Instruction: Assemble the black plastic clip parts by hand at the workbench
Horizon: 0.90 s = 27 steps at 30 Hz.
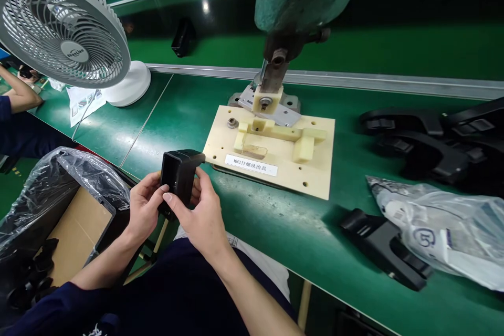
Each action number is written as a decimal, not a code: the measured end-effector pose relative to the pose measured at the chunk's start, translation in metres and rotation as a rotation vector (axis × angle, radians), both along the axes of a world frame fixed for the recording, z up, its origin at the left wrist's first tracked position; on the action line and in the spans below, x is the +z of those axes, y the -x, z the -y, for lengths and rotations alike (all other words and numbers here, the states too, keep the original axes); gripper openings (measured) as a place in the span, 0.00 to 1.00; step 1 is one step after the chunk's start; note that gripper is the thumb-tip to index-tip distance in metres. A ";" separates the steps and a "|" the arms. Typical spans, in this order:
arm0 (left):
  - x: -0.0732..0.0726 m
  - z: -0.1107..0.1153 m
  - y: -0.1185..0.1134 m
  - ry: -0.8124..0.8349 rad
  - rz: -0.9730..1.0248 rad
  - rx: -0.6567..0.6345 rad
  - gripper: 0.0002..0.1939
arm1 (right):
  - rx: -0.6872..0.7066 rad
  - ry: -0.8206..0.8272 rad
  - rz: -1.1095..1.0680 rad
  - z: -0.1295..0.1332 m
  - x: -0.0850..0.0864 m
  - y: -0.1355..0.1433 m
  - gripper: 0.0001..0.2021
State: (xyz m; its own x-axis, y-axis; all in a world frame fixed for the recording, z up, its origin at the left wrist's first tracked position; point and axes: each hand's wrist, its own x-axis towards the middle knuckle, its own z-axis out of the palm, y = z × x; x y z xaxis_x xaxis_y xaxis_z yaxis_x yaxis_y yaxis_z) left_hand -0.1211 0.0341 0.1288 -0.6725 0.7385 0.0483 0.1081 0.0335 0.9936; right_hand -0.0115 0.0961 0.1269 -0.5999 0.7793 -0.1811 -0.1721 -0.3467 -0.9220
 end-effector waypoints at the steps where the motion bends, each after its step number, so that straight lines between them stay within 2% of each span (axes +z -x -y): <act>1: 0.000 0.000 0.000 0.004 0.005 -0.001 0.10 | -0.001 -0.005 0.002 0.000 0.000 0.000 0.30; 15: 0.000 0.001 0.000 -0.012 0.041 -0.007 0.07 | 0.027 -0.006 0.025 0.000 0.000 0.000 0.30; 27: -0.003 0.001 0.001 0.002 0.083 0.045 0.13 | 0.034 -0.048 0.022 -0.001 -0.001 0.000 0.31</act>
State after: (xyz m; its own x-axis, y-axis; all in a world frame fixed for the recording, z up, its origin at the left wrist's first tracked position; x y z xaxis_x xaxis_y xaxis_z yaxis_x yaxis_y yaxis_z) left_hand -0.1221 0.0332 0.1254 -0.7068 0.7074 -0.0107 0.0237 0.0387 0.9990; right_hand -0.0117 0.0966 0.1260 -0.6221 0.7670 -0.1572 -0.1407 -0.3070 -0.9413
